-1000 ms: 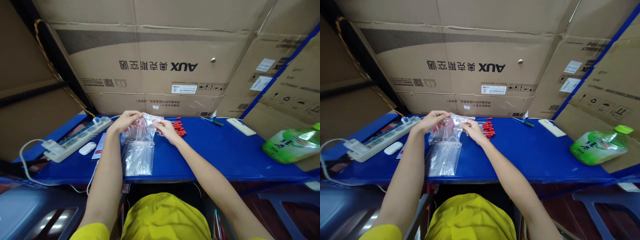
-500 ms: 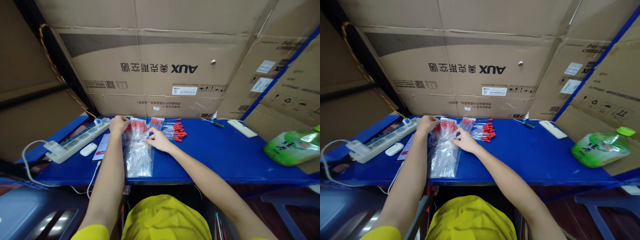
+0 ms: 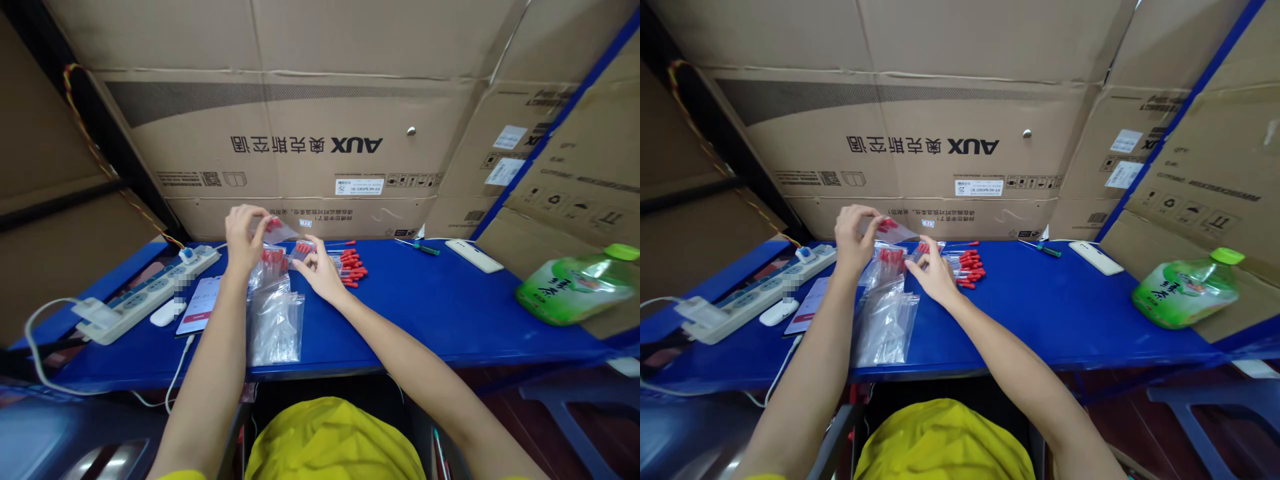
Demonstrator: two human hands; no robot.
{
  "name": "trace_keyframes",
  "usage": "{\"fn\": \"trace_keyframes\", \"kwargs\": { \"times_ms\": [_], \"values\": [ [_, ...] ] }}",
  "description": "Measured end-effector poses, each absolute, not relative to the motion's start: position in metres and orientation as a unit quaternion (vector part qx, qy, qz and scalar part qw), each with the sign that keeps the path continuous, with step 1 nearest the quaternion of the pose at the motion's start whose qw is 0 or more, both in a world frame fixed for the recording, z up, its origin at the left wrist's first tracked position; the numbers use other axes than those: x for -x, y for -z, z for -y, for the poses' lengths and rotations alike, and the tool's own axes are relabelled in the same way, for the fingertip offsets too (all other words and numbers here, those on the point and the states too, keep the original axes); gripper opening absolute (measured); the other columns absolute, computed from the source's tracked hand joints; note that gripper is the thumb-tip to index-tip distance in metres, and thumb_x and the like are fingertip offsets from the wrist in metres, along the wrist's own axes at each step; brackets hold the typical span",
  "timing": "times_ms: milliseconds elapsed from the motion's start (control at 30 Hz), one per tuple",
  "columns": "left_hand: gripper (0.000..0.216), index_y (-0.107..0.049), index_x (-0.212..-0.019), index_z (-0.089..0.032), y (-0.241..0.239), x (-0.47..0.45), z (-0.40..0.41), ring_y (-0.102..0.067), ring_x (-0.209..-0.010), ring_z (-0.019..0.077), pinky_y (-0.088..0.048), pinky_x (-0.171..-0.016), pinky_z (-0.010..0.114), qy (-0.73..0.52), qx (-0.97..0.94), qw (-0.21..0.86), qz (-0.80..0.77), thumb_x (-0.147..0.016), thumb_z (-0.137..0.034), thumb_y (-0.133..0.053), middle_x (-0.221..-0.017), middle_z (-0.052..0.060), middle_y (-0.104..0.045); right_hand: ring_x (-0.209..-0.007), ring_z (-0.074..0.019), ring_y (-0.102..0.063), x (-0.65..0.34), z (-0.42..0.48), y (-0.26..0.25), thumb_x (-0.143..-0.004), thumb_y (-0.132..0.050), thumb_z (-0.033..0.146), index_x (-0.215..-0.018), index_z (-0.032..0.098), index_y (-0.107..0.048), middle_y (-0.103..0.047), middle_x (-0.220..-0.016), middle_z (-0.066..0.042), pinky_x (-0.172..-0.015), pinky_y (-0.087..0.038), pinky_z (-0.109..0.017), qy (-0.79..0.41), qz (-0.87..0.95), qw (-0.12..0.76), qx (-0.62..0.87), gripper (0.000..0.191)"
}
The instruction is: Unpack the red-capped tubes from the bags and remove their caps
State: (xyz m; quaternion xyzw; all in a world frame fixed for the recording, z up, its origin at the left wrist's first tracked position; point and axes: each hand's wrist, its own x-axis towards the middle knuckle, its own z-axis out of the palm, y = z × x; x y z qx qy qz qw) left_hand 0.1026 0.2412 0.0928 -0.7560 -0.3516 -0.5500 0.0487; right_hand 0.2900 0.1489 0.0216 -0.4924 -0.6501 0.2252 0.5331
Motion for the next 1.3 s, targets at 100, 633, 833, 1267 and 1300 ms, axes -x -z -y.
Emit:
{"fn": "trace_keyframes", "kwargs": {
  "times_ms": [100,633,833,1267,1300],
  "values": [
    [0.026,-0.068,-0.097,-0.023,-0.093,-0.124,-0.229,-0.060,-0.106,0.0250,-0.041,-0.105,0.042,0.508,0.815,0.022,0.279,-0.105,-0.045,-0.056,-0.101,0.005,-0.074,-0.065,-0.0147,-0.058,-0.300,-0.150,-0.029,-0.095,-0.068,0.048,-0.153,0.028,-0.047,-0.066,-0.076,0.007,-0.069,-0.043,-0.027,-0.170,0.636,0.558,0.505,0.065],
    [0.056,-0.060,-0.071,-0.020,-0.081,-0.156,-0.207,-0.052,-0.064,0.0171,-0.041,-0.070,0.031,0.457,0.794,-0.224,0.331,-0.106,-0.058,-0.039,-0.065,0.002,-0.058,-0.076,-0.0223,-0.069,-0.322,-0.155,-0.032,-0.095,-0.058,0.047,-0.095,0.028,-0.050,-0.072,-0.083,-0.002,-0.070,-0.047,-0.029,-0.131,0.577,0.570,0.570,0.021],
    [0.045,-0.054,-0.064,-0.019,-0.072,-0.162,-0.216,-0.043,-0.055,0.0123,-0.033,-0.058,0.027,0.436,0.773,-0.319,0.332,-0.095,-0.052,-0.057,-0.057,-0.002,-0.049,-0.073,-0.0199,-0.067,-0.317,-0.155,-0.027,-0.092,-0.064,0.034,-0.089,0.027,-0.053,-0.071,-0.082,0.001,-0.072,-0.042,-0.027,-0.102,0.676,0.477,0.552,0.014],
    [0.042,-0.058,-0.068,-0.021,-0.064,-0.166,-0.220,-0.054,-0.063,0.0163,-0.042,-0.062,0.027,0.409,0.783,-0.304,0.356,-0.093,-0.055,-0.060,-0.066,0.002,-0.064,-0.070,-0.0216,-0.062,-0.322,-0.153,-0.032,-0.093,-0.068,0.039,-0.091,0.026,-0.062,-0.066,-0.073,0.001,-0.067,-0.034,-0.027,-0.101,0.706,0.414,0.566,0.014],
    [0.041,-0.058,-0.069,-0.021,-0.062,-0.167,-0.221,-0.054,-0.063,0.0161,-0.042,-0.062,0.027,0.409,0.782,-0.310,0.354,-0.093,-0.054,-0.059,-0.066,0.002,-0.064,-0.070,-0.0209,-0.061,-0.322,-0.153,-0.032,-0.093,-0.068,0.040,-0.090,0.026,-0.062,-0.066,-0.073,0.001,-0.067,-0.034,-0.027,-0.108,0.705,0.413,0.567,0.015]
  ]
}}
